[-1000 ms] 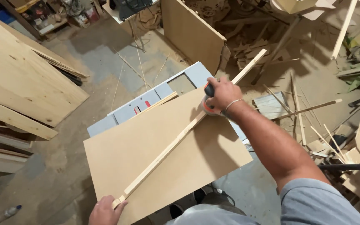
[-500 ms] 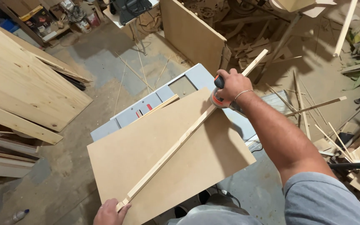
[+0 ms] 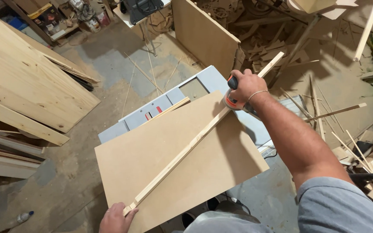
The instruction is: Sanding a wooden strip using an orbital sander on a workbench
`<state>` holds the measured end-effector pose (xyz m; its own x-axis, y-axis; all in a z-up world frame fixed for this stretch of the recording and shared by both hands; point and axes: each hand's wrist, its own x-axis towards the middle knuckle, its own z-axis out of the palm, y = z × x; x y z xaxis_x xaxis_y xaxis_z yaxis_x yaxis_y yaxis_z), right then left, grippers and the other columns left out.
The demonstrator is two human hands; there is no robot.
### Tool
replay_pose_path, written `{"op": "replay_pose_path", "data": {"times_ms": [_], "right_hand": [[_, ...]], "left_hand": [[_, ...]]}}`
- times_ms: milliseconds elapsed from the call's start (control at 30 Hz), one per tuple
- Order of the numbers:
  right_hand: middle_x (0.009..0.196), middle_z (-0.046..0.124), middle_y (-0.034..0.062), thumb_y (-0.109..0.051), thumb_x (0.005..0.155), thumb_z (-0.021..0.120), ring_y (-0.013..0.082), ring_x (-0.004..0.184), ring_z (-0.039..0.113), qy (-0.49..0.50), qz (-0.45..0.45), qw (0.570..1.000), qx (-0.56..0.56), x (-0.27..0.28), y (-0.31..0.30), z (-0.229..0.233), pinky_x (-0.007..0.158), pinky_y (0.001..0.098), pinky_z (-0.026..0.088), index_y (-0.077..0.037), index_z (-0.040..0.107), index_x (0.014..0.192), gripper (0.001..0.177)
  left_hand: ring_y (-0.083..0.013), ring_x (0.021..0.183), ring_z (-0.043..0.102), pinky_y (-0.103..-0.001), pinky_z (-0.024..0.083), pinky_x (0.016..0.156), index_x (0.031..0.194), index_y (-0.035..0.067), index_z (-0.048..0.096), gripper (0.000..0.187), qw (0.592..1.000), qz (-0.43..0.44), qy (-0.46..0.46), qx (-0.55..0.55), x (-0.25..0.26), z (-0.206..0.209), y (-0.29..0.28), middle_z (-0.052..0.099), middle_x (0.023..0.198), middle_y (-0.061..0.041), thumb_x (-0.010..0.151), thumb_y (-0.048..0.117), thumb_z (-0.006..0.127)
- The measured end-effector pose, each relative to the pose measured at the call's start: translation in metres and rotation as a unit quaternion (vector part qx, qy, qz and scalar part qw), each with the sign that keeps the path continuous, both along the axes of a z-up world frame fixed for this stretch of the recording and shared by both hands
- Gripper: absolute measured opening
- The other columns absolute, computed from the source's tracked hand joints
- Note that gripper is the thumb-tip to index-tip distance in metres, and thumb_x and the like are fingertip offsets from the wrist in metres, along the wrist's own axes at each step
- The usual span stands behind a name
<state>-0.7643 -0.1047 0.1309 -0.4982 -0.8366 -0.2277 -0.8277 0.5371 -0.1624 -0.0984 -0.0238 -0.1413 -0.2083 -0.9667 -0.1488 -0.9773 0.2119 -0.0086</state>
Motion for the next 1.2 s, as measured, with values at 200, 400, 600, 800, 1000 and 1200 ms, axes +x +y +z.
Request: {"op": "replay_pose_path", "data": {"times_ms": [200,400,600,800,1000,1200], "right_hand": [[0.116,0.054,0.0148,-0.031,0.076,0.064,0.0389,0.102,0.066,-0.012,-0.003,1.000,-0.009,-0.001,0.003,0.003,0.086,0.0482,0.053,-0.033,0.056,0.131,0.055],[0.120,0.054,0.0133,-0.033,0.078,0.063,0.0372,0.103,0.067,-0.007,-0.010,1.000,0.011,-0.001,0.000,0.008,0.085,0.0468,0.053,-0.034,0.055,0.131,0.053],[0.122,0.053,0.0149,-0.034,0.080,0.062,0.0382,0.107,0.065,-0.002,-0.009,1.000,0.019,0.003,-0.001,0.011,0.087,0.0478,0.053,-0.033,0.052,0.137,0.058],[0.120,0.054,0.0134,-0.031,0.076,0.062,0.0361,0.101,0.066,-0.004,-0.011,1.000,0.008,-0.005,-0.002,0.004,0.083,0.0462,0.053,-0.034,0.054,0.134,0.059],[0.120,0.054,0.0139,-0.032,0.075,0.064,0.0380,0.100,0.067,0.000,-0.011,1.000,0.001,-0.006,-0.001,0.001,0.083,0.0474,0.053,-0.034,0.054,0.135,0.060],[0.123,0.053,0.0140,-0.034,0.076,0.065,0.0371,0.105,0.066,-0.007,-0.016,1.000,0.013,-0.005,-0.003,0.002,0.087,0.0473,0.053,-0.035,0.051,0.139,0.064]], "left_hand": [[-0.0244,0.082,0.062,-0.045,0.047,0.062,0.078,0.020,0.052,0.060,1.000,-0.013,0.021,-0.019,0.002,-0.001,0.002,0.059,0.084,0.002,0.077,0.078,0.064],[-0.0263,0.081,0.062,-0.047,0.047,0.062,0.078,0.019,0.050,0.062,0.999,-0.012,0.035,-0.027,0.004,-0.005,0.000,0.057,0.083,0.001,0.075,0.078,0.065],[-0.0261,0.084,0.063,-0.048,0.048,0.065,0.079,0.020,0.052,0.059,0.999,-0.023,0.046,0.002,0.004,-0.001,-0.002,0.059,0.085,0.001,0.078,0.077,0.063],[-0.0251,0.092,0.064,-0.046,0.049,0.070,0.082,0.020,0.055,0.057,0.997,0.011,0.032,0.062,-0.006,0.019,-0.004,0.063,0.090,0.001,0.080,0.077,0.062],[-0.0275,0.089,0.063,-0.048,0.050,0.067,0.083,0.021,0.053,0.061,0.999,0.004,0.020,0.034,-0.004,0.012,-0.001,0.061,0.090,0.001,0.079,0.081,0.058],[-0.0265,0.089,0.064,-0.048,0.051,0.068,0.080,0.020,0.053,0.059,0.999,-0.016,0.032,0.007,-0.002,0.009,-0.003,0.061,0.088,0.000,0.078,0.078,0.062]]}}
